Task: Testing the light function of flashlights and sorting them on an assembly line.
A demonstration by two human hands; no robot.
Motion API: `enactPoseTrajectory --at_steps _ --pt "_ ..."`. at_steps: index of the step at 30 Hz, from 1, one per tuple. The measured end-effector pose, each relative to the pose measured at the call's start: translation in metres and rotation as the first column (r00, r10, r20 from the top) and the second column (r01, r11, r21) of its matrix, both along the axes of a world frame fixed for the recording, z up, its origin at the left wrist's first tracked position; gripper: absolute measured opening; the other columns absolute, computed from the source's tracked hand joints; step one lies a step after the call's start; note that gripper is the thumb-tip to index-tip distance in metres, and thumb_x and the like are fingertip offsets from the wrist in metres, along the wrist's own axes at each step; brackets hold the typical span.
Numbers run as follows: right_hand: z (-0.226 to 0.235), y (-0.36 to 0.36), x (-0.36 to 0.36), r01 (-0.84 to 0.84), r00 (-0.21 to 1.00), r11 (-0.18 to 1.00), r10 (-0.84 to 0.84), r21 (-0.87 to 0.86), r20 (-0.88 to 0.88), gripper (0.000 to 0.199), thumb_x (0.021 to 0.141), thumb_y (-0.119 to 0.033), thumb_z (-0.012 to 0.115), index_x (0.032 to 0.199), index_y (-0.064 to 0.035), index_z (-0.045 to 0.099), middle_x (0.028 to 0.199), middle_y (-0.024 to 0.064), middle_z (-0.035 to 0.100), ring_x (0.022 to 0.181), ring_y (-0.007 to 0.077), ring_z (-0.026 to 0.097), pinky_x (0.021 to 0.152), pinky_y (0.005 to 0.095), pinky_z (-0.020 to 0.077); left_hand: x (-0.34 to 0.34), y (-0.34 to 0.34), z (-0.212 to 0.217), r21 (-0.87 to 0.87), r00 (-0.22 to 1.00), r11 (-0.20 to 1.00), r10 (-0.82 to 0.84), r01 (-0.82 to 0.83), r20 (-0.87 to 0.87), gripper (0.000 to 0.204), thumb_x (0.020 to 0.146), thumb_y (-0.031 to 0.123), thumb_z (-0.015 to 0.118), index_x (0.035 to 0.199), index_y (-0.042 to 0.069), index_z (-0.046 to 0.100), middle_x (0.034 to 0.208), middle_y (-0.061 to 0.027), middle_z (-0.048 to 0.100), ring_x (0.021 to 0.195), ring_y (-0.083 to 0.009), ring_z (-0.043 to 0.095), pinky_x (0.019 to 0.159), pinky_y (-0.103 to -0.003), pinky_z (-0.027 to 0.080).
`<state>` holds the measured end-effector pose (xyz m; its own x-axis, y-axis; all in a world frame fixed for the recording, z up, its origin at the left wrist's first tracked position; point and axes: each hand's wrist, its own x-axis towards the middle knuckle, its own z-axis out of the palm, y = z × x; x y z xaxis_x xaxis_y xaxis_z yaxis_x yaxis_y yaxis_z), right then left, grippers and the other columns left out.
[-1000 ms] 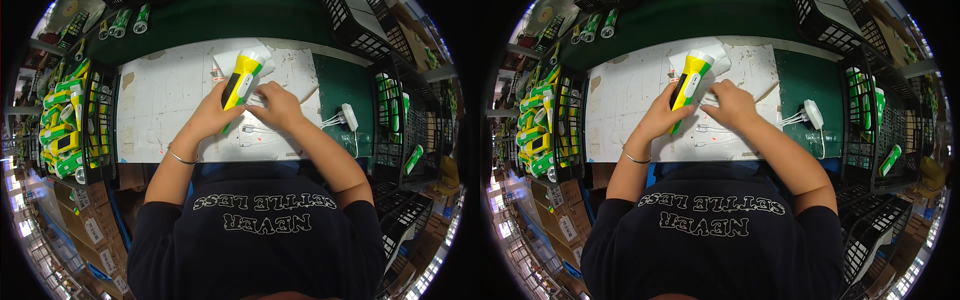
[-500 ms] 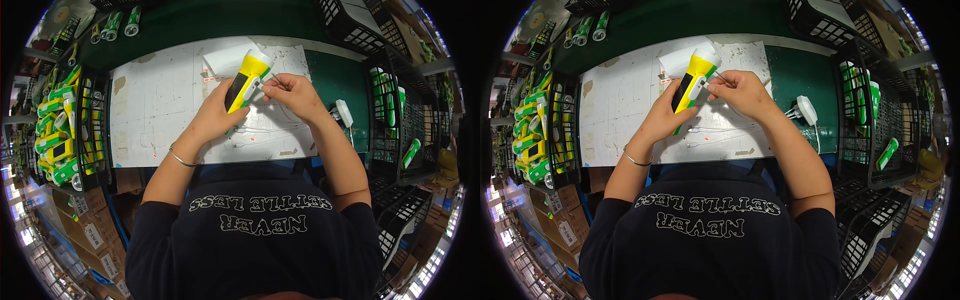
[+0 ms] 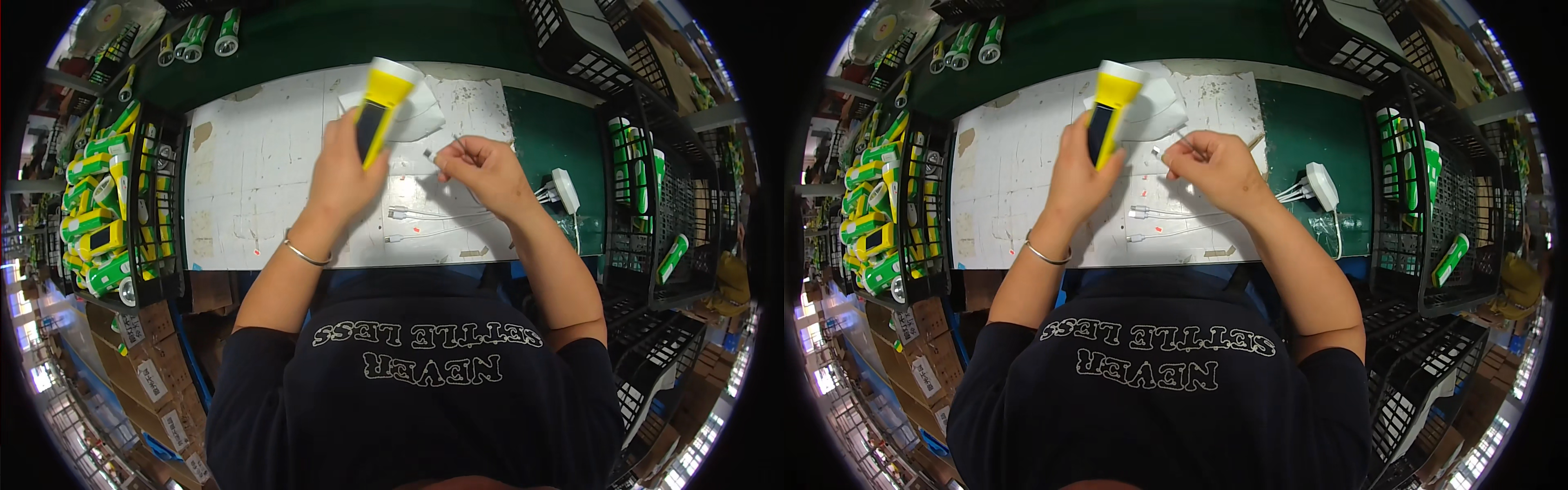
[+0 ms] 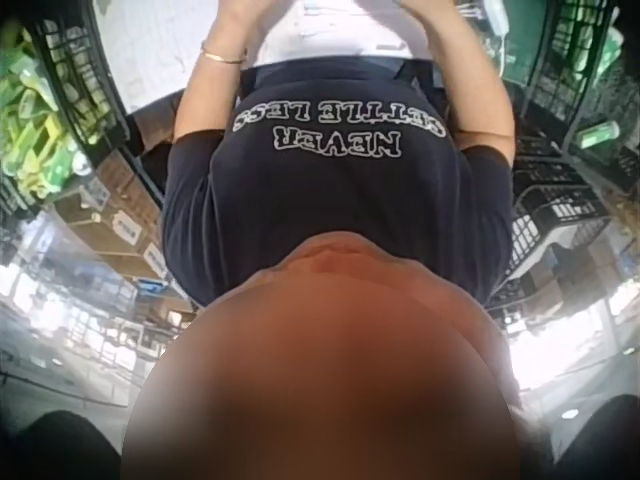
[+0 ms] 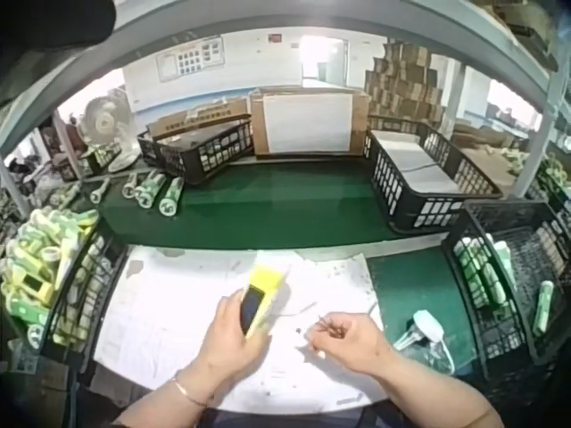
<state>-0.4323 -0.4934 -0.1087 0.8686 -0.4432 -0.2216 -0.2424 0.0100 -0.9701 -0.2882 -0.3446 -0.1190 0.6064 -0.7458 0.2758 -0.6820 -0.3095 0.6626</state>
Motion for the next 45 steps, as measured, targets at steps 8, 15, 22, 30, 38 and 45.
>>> enactPoseTrajectory --at_steps 8,15,22,30,38,45 --pt "0.026 0.014 -0.013 -0.076 0.992 0.97 0.096 -0.229 0.076 0.038 0.07 -0.029 0.073 0.092 -0.0023 0.059 0.073 0.0043 0.055 0.067 0.0136 0.053 0.057 0.0275 0.0401 -0.02 -0.023 0.021 -0.583 0.337 0.79 -0.61 0.19 -0.717 0.066 0.085 0.03 0.057 0.136 0.002 0.026 0.131 -0.0148 0.041 0.12 -0.0223 0.04 0.098 -0.036 0.034" --pt "0.11 -0.128 -0.168 0.587 0.696 0.351 -0.679 -0.73 0.233 0.038 0.084 -0.037 0.059 0.092 0.0001 0.064 0.079 0.0042 0.064 0.067 0.0101 0.056 0.062 0.0274 0.0434 0.108 -0.009 0.0 -0.271 0.941 0.961 -0.042 -0.054 -0.336 0.067 0.08 0.031 0.061 0.135 0.005 0.032 0.134 -0.0176 0.037 0.125 -0.0281 0.036 0.099 -0.038 0.033" --pt "0.049 -0.219 -0.275 0.098 0.466 0.363 -0.839 -0.927 -0.28 0.054 0.081 -0.047 0.058 0.092 0.0058 0.058 0.084 0.0252 0.058 0.079 0.0316 0.058 0.07 0.0378 0.0434 0.263 -0.003 -0.038 0.269 0.809 0.764 0.568 -0.586 0.149 0.077 0.069 0.041 0.07 0.135 0.021 0.035 0.14 -0.0223 0.018 0.124 -0.0435 0.027 0.098 -0.048 0.033" --pt "0.04 -0.223 -0.234 -0.133 0.413 0.403 -0.808 -0.906 -0.42 0.077 0.076 -0.053 0.057 0.135 -0.0084 0.033 0.096 0.0242 0.061 0.086 0.0415 0.058 0.069 0.0464 0.0457 0.346 -0.031 -0.054 0.26 0.868 0.837 0.413 -0.481 0.274 0.072 0.066 0.033 0.073 0.131 0.029 0.04 0.143 -0.0191 0.014 0.115 -0.045 0.041 0.09 -0.05 0.042" --pt "0.024 -0.273 -0.255 -0.276 0.188 0.372 -0.883 -0.886 -0.43 0.085 0.074 -0.035 0.066 0.14 -0.0162 0.017 0.102 0.0192 0.062 0.089 0.0368 0.061 0.074 0.0456 0.0484 0.346 -0.037 -0.05 0.256 0.758 0.716 0.582 -0.649 0.294 0.063 0.067 0.025 0.072 0.124 0.025 0.043 0.131 -0.0181 0.031 0.108 -0.0455 0.045 0.087 -0.049 0.045" --pt "0.018 -0.294 -0.284 -0.245 0.093 0.362 -0.915 -0.899 -0.393 0.088 0.071 -0.04 0.068 0.14 -0.0145 0.019 0.107 0.0199 0.06 0.094 0.035 0.06 0.077 0.0448 0.0481 0.36 -0.023 -0.048 0.222 0.901 0.895 0.317 -0.387 0.296 0.061 0.065 0.019 0.072 0.12 0.021 0.046 0.139 -0.019 0.023 0.113 -0.0435 0.043 0.092 -0.046 0.043"
